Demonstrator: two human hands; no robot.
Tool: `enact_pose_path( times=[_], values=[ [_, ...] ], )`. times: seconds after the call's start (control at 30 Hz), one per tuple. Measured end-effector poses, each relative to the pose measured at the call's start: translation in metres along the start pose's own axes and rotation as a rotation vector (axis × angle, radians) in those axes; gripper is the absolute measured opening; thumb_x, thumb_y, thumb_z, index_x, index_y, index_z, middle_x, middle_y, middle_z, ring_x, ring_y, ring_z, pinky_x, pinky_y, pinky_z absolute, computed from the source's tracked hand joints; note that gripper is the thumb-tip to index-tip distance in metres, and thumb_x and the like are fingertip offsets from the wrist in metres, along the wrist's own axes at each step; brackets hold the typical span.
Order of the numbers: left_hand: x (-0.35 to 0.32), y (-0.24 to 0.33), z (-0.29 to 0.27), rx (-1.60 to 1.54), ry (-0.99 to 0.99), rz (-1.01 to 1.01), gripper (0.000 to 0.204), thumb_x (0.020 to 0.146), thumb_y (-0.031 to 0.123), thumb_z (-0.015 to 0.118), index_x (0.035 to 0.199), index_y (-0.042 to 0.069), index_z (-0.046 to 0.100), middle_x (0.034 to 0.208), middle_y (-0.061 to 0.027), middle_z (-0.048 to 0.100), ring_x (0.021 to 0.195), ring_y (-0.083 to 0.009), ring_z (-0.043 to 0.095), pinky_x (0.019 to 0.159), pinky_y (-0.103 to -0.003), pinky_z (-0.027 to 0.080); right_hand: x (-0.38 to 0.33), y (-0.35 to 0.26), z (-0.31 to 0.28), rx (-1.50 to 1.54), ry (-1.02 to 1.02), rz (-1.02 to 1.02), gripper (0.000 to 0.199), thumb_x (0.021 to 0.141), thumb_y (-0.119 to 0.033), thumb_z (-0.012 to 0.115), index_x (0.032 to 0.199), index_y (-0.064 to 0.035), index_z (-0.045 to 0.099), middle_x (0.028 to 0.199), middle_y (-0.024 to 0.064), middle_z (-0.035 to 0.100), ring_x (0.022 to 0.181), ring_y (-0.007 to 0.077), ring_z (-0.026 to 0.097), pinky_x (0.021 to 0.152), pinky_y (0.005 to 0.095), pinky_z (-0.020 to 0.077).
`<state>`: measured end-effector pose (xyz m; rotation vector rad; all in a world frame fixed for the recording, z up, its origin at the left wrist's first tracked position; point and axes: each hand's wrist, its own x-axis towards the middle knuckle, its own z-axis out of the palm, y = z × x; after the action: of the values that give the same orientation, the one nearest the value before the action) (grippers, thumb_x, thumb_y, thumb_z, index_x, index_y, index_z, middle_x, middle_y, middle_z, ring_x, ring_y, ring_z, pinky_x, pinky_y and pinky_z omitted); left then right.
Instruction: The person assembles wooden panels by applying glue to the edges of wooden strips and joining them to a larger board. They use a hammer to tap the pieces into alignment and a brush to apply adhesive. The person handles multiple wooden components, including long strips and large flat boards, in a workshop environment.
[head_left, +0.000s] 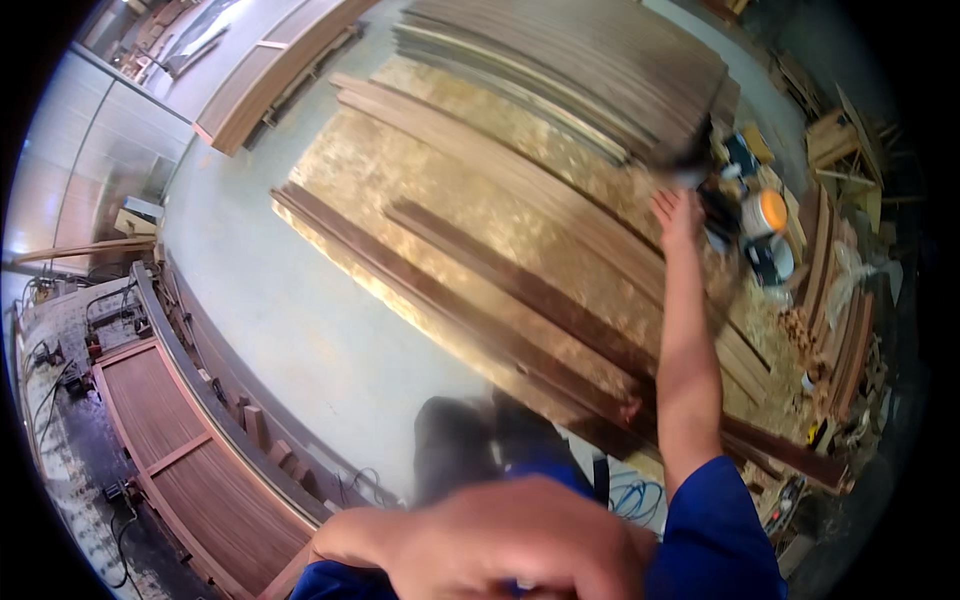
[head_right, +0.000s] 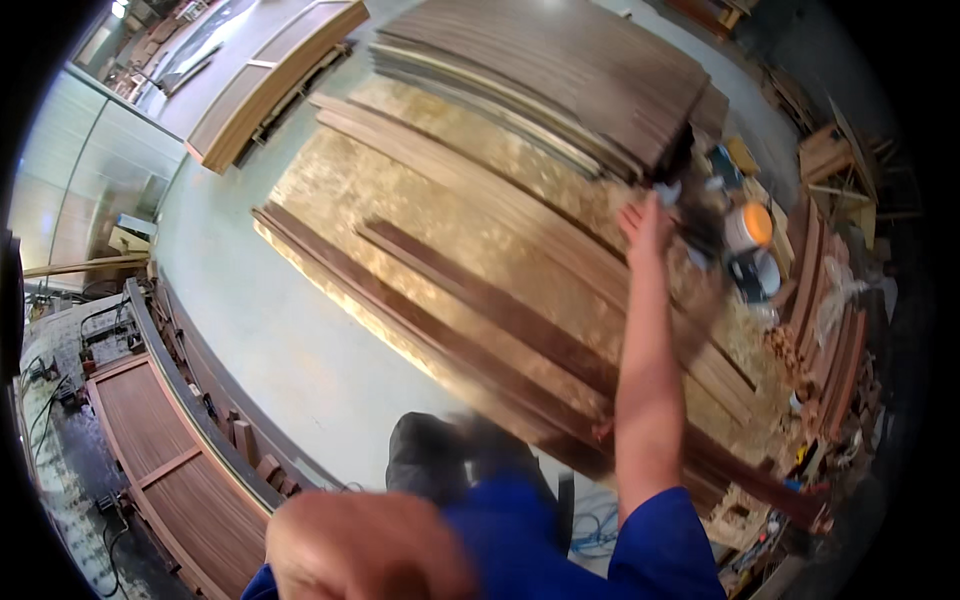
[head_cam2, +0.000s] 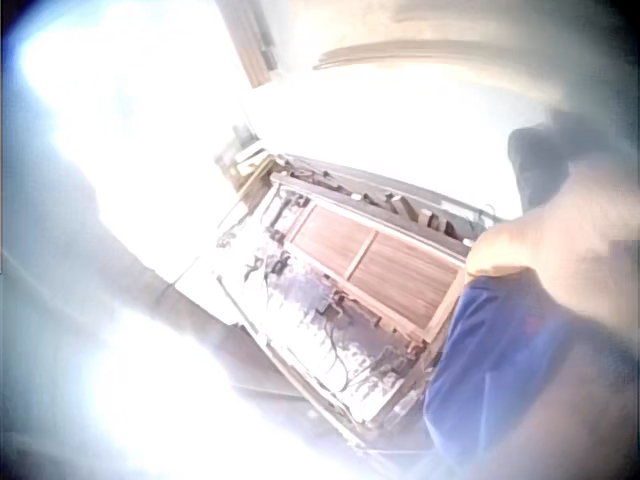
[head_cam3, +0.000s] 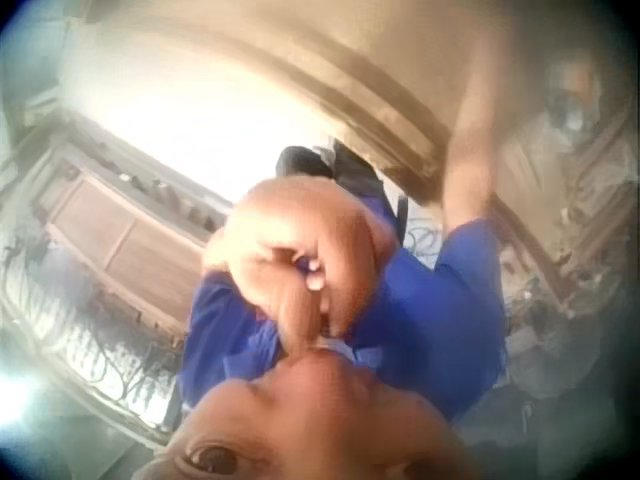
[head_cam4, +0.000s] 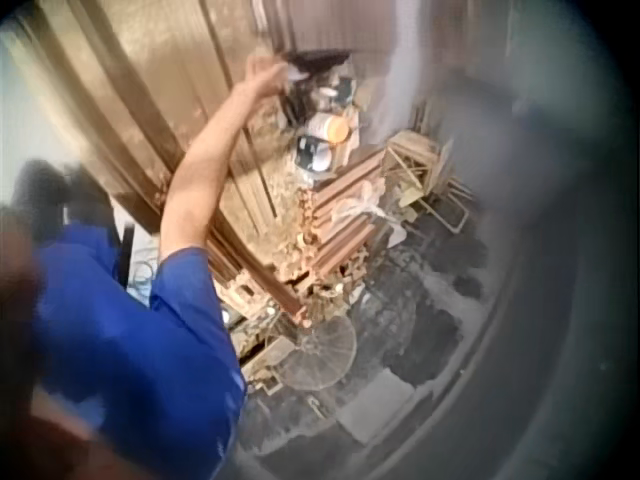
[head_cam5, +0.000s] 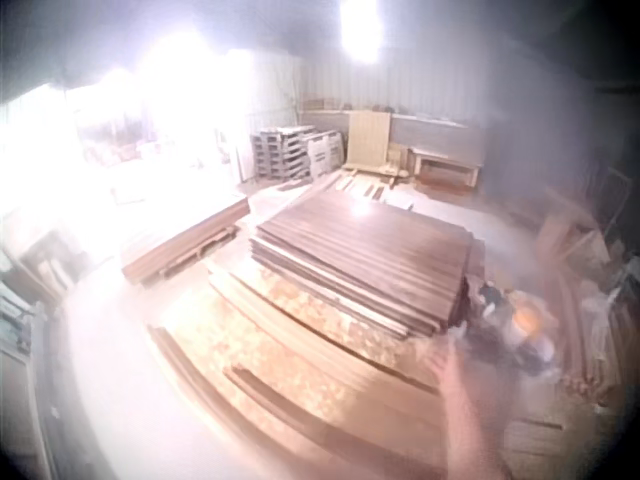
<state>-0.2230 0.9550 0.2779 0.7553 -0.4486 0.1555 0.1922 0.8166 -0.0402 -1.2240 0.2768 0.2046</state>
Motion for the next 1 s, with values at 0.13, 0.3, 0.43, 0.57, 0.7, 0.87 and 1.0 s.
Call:
enact_pose_path(
  times=[0.13, 0.3, 0.43, 0.57, 0.7, 0.87, 1.0],
  values=[
    [0.021, 0.020, -0.129, 0.387, 0.522, -0.328, 0.041, 0.108, 0.039, 0.054, 0.085, 0.005, 0.059, 0.073, -0.0012, 0.059, 0.060, -0.0118, 0.050, 0.059, -0.028, 0.041, 0.076, -0.018, 0.027, -0.142, 0.077, 0.178, 0.054, 0.097, -0.046, 0.070, 0.112, 0.0044, 0.058, 0.090, 0.0147, 0.073, 0.078, 0.0231, 0.072, 0.067, 0.0356, 0.0633],
    [0.071, -0.012, -0.395, 0.266, 0.824, -0.431, 0.031, 0.106, 0.038, 0.057, 0.099, 0.009, 0.064, 0.088, -0.0018, 0.065, 0.077, -0.0127, 0.057, 0.072, -0.026, 0.046, 0.081, -0.022, 0.045, -0.060, 0.086, 0.104, 0.028, 0.094, -0.031, 0.077, 0.097, -0.0079, 0.062, 0.081, 0.0108, 0.074, 0.062, 0.0153, 0.068, 0.053, 0.0291, 0.0580],
    [0.101, -0.040, -0.543, 0.111, 0.899, -0.412, 0.046, 0.100, 0.051, 0.062, 0.118, 0.009, 0.062, 0.121, -0.0094, 0.068, 0.114, -0.0241, 0.063, 0.096, -0.038, 0.051, -0.025, 0.035, 0.094, -0.184, 0.078, -0.004, 0.036, 0.095, -0.038, 0.072, 0.074, -0.0113, 0.060, 0.062, 0.0032, 0.060, 0.043, 0.0117, 0.052, 0.037, 0.0275, 0.0380],
    [0.128, -0.007, -0.623, -0.183, 0.569, -0.266, 0.055, 0.099, 0.053, 0.064, 0.126, 0.004, 0.063, 0.103, 0.0000, 0.067, 0.110, -0.0192, 0.063, 0.100, -0.035, 0.050, -0.171, 0.103, 0.144, -0.306, 0.002, 0.152, 0.032, 0.093, -0.038, 0.075, 0.096, -0.0071, 0.069, 0.085, 0.0057, 0.071, 0.070, 0.0131, 0.065, 0.059, 0.0287, 0.0520],
    [0.137, 0.005, -0.631, 0.204, 0.874, -0.294, 0.040, 0.104, 0.034, 0.062, 0.128, 0.002, 0.063, 0.104, -0.0018, 0.068, 0.099, -0.0183, 0.066, 0.090, -0.032, 0.053, -0.153, 0.087, 0.159, 0.446, 0.174, 0.231, 0.053, 0.091, -0.041, 0.078, 0.124, -0.0024, 0.063, 0.121, 0.0101, 0.068, 0.105, 0.0184, 0.065, 0.087, 0.0352, 0.0559],
    [0.041, 0.019, -0.623, 0.331, 0.875, -0.522, 0.033, 0.098, 0.023, 0.065, 0.122, 0.000, 0.064, 0.095, -0.0028, 0.067, 0.080, -0.0129, 0.062, 0.065, -0.028, 0.050, -0.142, 0.094, 0.116, 0.064, 0.490, 0.028, 0.069, 0.091, -0.047, 0.076, 0.135, 0.0034, 0.059, 0.132, 0.0153, 0.065, 0.117, 0.0269, 0.063, 0.100, 0.0442, 0.0539],
    [0.039, 0.051, -0.538, 0.404, 0.848, -0.690, 0.039, 0.106, 0.039, 0.049, 0.118, 0.005, 0.064, 0.090, -0.0024, 0.063, 0.080, -0.0181, 0.059, 0.072, -0.034, 0.050, -0.205, 0.097, 0.077, -0.342, 0.571, -0.033, 0.088, 0.095, -0.056, 0.068, 0.148, 0.0096, 0.044, 0.145, 0.0233, 0.054, 0.127, 0.0334, 0.059, 0.105, 0.0438, 0.0514]
  ],
)
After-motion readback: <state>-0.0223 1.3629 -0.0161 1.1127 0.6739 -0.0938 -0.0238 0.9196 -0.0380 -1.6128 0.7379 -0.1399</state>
